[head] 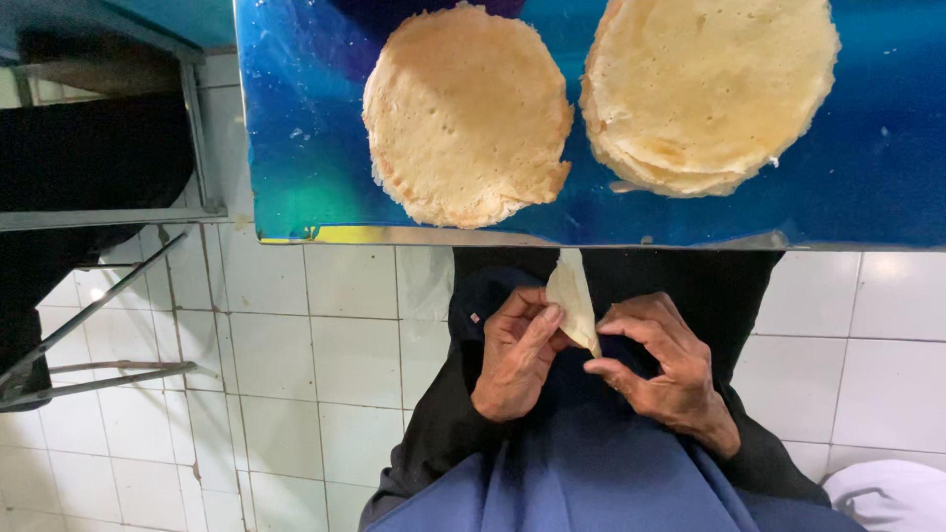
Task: The person peels the thin outer skin off round flat cakes one at a time, working each cake by hand over their lap and placing the peeled rounds into a growing stack on the blue table. Discarded peel pieces are held in one hand while the other hand works the next cake.
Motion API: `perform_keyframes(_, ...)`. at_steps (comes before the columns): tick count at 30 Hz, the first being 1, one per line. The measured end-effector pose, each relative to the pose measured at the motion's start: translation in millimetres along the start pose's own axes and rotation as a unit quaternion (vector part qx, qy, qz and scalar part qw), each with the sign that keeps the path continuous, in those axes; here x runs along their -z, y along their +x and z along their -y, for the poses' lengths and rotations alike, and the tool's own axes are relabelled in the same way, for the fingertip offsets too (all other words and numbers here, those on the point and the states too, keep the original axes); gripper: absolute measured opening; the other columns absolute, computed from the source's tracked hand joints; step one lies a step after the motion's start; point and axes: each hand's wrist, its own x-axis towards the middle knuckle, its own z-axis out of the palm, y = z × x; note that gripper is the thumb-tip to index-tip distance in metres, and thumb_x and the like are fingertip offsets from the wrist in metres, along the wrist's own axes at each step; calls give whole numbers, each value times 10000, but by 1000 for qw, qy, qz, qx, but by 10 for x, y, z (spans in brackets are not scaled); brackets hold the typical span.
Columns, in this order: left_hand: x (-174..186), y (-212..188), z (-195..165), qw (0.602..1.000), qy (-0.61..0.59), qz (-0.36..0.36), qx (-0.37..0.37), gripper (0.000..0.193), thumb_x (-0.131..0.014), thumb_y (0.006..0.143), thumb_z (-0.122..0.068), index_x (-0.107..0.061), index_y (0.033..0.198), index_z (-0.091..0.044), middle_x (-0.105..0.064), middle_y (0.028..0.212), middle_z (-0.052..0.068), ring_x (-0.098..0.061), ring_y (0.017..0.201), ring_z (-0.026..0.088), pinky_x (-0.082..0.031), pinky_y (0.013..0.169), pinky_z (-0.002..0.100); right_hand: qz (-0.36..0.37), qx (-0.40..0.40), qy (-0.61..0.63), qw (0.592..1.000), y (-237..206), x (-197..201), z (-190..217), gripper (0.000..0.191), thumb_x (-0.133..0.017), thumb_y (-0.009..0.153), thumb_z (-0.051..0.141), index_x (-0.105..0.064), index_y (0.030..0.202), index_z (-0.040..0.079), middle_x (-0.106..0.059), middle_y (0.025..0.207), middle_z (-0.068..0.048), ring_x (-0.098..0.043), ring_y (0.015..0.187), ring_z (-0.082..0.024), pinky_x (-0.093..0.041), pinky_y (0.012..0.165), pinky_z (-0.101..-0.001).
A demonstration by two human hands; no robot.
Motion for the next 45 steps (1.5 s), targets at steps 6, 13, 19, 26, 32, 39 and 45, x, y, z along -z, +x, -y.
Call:
perform_keyframes(6, -30, 1, -9, 999, -14, -32, 17, 212, -597, 1062, -119, -543, 1220, 11, -667, 1220, 139, -693, 1085, 219, -582, 952, 421, -53, 23, -18, 998, 24, -75, 1, 269, -802, 771, -14, -669, 1001, 24, -709, 1001, -121, -706, 929, -295, -582, 822, -370)
perform_keyframes(13, -73, -33, 116, 992, 117, 43, -31, 299, -682, 1013, -24, -522, 1265, -5, -617, 1191, 97, -617, 1122, 168, -535, 997, 354, -104, 92, -89, 986, -25, -141, -39, 245, -801, 783, -86, -673, 974, -1, -682, 952, -115, -702, 881, -307, -600, 773, -398)
perform_keyframes(19, -19, -26, 161, 993, 119, 19, 0, 251, -671, 1016, -32, -537, 1226, -6, -631, 1174, 74, -614, 1094, 132, -512, 991, 300, -82, 161, -124, 976, -75, -141, -98, 323, -787, 715, -120, -691, 1009, -28, -690, 983, -136, -690, 859, -340, -592, 721, -411)
perform_keyframes(26, 9, -32, 202, 996, 90, 10, -1, 261, -645, 1018, -45, -532, 1251, -14, -643, 1152, 60, -621, 1066, 124, -524, 951, 289, -75, 135, -92, 984, -103, -155, -102, 340, -797, 712, -109, -701, 1025, -20, -694, 997, -123, -700, 875, -328, -605, 739, -387)
perform_keyframes(32, 11, -39, 180, 988, 154, 13, -6, 278, -650, 1027, -12, -567, 1289, 35, -667, 1170, 74, -639, 1063, 134, -530, 966, 296, -49, 48, -3, 998, -126, -90, -62, 288, -814, 762, -8, -688, 1021, -19, -710, 1028, -128, -719, 931, -295, -601, 812, -363)
perform_keyframes(39, -78, -122, 161, 914, 392, 18, -99, 208, -697, 999, 22, -648, 1200, 41, -718, 1075, 70, -672, 903, 95, -564, 785, 235, -40, -126, 75, 988, -227, -99, -170, 207, -811, 849, 86, -711, 1004, -8, -737, 1034, -129, -743, 937, -214, -596, 806, -297)
perform_keyframes(45, -90, -102, 150, 916, 396, -2, -61, 217, -710, 979, 18, -661, 1190, 40, -732, 1032, 66, -674, 882, 79, -560, 772, 222, -35, -142, 111, 983, -320, -119, -284, 122, -734, 940, 67, -709, 1034, -7, -735, 1039, -112, -737, 923, -182, -590, 804, -277)
